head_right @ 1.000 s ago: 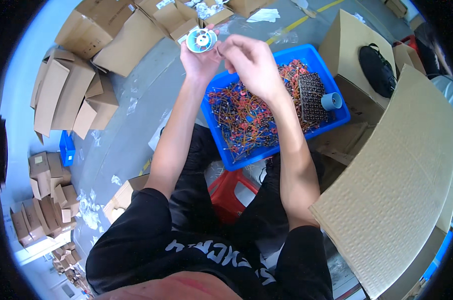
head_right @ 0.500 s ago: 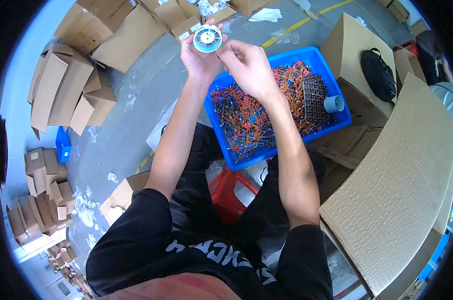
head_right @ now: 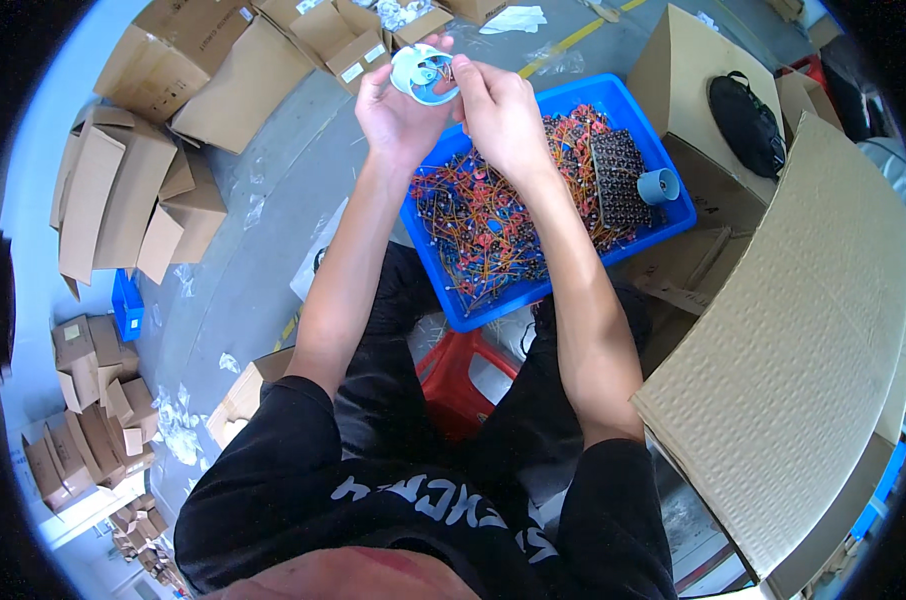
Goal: Assemble small plastic components by joining two parts and then sorting them into a blue bin before transferring them to a larger cardboard box.
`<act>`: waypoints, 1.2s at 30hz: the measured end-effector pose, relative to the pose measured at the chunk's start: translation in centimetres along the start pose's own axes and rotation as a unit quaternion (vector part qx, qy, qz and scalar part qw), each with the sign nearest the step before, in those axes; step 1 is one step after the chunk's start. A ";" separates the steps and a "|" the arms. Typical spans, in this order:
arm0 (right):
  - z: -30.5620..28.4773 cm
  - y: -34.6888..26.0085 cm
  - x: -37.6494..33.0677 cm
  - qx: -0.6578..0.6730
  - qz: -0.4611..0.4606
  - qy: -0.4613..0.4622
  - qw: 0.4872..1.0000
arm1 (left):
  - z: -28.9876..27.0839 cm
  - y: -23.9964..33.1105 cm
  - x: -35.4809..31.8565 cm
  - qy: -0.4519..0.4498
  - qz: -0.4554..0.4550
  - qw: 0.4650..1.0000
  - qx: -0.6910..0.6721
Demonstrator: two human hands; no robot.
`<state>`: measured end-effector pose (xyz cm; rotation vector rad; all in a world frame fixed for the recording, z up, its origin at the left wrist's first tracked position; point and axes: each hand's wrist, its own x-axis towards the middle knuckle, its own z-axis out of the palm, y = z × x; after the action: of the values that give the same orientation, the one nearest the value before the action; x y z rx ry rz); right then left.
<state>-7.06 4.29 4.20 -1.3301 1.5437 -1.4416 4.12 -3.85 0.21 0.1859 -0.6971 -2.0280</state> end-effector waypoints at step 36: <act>0.1 1.4 -0.2 -0.226 -0.059 0.096 0.968 | 0.1 -1.7 0.1 0.041 -0.032 0.997 0.065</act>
<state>-7.27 4.25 2.80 -1.6007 2.0405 -1.3700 2.77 -3.20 -0.63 0.3693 -0.7805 -2.0246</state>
